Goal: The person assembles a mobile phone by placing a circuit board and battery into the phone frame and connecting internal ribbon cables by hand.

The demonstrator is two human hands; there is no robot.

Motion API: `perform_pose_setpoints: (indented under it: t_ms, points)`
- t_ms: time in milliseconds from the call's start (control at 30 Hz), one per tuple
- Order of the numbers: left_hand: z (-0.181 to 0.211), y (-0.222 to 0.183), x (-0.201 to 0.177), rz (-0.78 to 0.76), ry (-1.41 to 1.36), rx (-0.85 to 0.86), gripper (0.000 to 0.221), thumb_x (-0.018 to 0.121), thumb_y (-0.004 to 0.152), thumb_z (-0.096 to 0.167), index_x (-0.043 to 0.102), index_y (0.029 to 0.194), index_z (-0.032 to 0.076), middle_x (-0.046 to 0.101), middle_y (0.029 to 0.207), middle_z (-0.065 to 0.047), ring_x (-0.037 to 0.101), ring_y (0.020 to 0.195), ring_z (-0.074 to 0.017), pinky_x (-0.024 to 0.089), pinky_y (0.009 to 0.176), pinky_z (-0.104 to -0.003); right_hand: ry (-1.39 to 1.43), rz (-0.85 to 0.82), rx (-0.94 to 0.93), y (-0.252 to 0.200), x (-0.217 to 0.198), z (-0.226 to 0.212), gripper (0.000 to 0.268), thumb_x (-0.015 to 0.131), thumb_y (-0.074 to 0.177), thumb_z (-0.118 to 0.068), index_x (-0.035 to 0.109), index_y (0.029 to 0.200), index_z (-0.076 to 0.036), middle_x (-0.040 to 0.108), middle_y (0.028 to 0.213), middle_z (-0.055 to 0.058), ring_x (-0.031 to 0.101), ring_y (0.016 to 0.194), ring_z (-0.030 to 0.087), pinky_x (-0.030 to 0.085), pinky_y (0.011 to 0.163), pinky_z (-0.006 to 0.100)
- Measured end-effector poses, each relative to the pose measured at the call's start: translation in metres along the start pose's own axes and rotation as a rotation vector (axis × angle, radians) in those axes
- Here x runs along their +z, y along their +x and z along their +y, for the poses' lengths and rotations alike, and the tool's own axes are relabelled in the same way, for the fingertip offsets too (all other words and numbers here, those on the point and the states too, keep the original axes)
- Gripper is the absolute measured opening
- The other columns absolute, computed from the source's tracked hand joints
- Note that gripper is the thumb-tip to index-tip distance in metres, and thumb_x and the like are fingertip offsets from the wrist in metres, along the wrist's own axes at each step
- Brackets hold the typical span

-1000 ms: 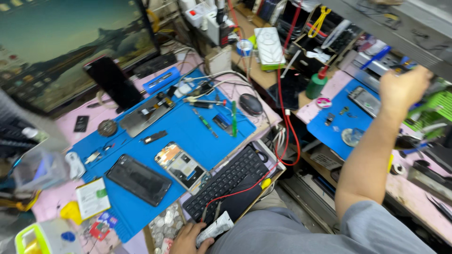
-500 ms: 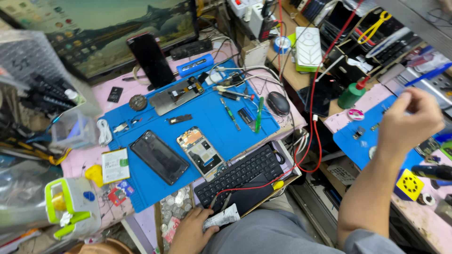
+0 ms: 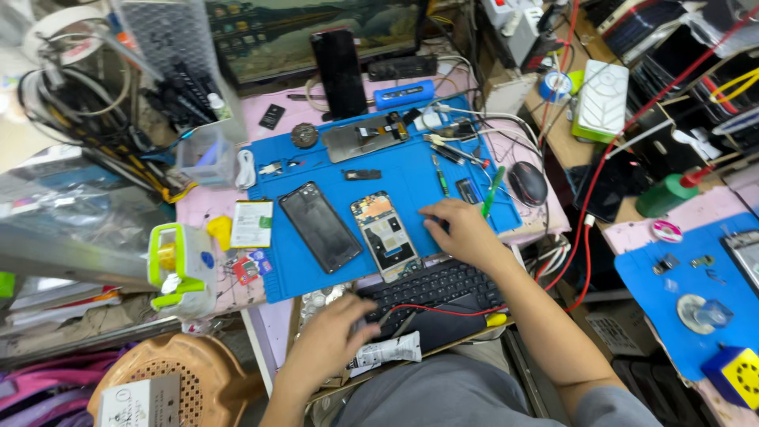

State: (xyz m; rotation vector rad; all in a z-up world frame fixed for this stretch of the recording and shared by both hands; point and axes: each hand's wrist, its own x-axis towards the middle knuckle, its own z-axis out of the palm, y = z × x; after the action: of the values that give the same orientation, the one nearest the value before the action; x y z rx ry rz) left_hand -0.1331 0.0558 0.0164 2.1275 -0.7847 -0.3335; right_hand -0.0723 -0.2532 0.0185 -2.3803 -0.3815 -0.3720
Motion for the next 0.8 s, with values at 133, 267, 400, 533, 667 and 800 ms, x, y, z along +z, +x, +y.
perform_pose_setpoints:
  t_ms: [133,267,400,533,667,800]
  points:
    - [0.005,0.040,-0.027,0.304,0.146,0.127,0.026,0.067,0.092,0.015,0.068,0.114,0.003,0.068,0.112,-0.013,0.062,0.106,-0.0339,0.051,0.090,-0.043,0.014,-0.123,0.144,0.031,0.029,0.007,0.026,0.069,0.086,-0.013,0.076,0.110,-0.004,0.074,0.092,0.016,0.070,0.074,0.032,0.056,0.072,0.042]
    - [-0.011,0.099,-0.028,0.460,0.254,0.100,0.038,0.071,0.091,0.020,0.066,0.122,-0.001,0.064,0.117,-0.014,0.058,0.109,-0.0358,0.050,0.092,-0.044,-0.076,-0.097,0.091,0.048,0.050,0.021,0.023,0.070,0.087,-0.017,0.079,0.106,-0.007,0.073,0.091,0.018,0.069,0.081,0.035,0.056,0.076,0.044]
    - [-0.025,0.137,-0.020,0.420,0.341,0.079,0.049,0.082,0.079,0.027,0.068,0.116,-0.002,0.061,0.111,-0.019,0.057,0.105,-0.0382,0.048,0.091,-0.049,-0.025,-0.046,0.076,0.052,0.056,0.026,0.020,0.070,0.085,-0.018,0.080,0.101,-0.009,0.073,0.090,0.014,0.070,0.077,0.033,0.056,0.072,0.043]
    - [-0.033,0.148,-0.014,0.368,0.303,0.025,0.047,0.085,0.074,0.027,0.070,0.108,-0.001,0.060,0.107,-0.019,0.056,0.103,-0.0374,0.048,0.091,-0.048,0.000,0.003,0.104,0.047,0.059,0.018,0.018,0.071,0.085,-0.017,0.080,0.099,-0.010,0.071,0.083,0.010,0.067,0.067,0.026,0.053,0.063,0.039]
    - [-0.037,0.157,-0.019,0.331,0.239,-0.019,0.047,0.087,0.069,0.025,0.068,0.102,-0.003,0.060,0.106,-0.019,0.055,0.104,-0.0376,0.047,0.092,-0.046,0.088,0.021,0.123,0.047,0.055,0.016,0.015,0.073,0.087,-0.015,0.080,0.100,-0.010,0.070,0.081,0.007,0.063,0.060,0.017,0.050,0.057,0.032]
    - [-0.032,0.156,-0.024,0.316,0.227,-0.009,0.048,0.088,0.068,0.026,0.068,0.101,-0.003,0.060,0.106,-0.019,0.055,0.105,-0.0378,0.046,0.093,-0.046,0.146,0.016,0.134,0.045,0.054,0.016,0.016,0.074,0.087,-0.011,0.080,0.101,-0.010,0.069,0.078,0.007,0.060,0.058,0.017,0.048,0.055,0.031]
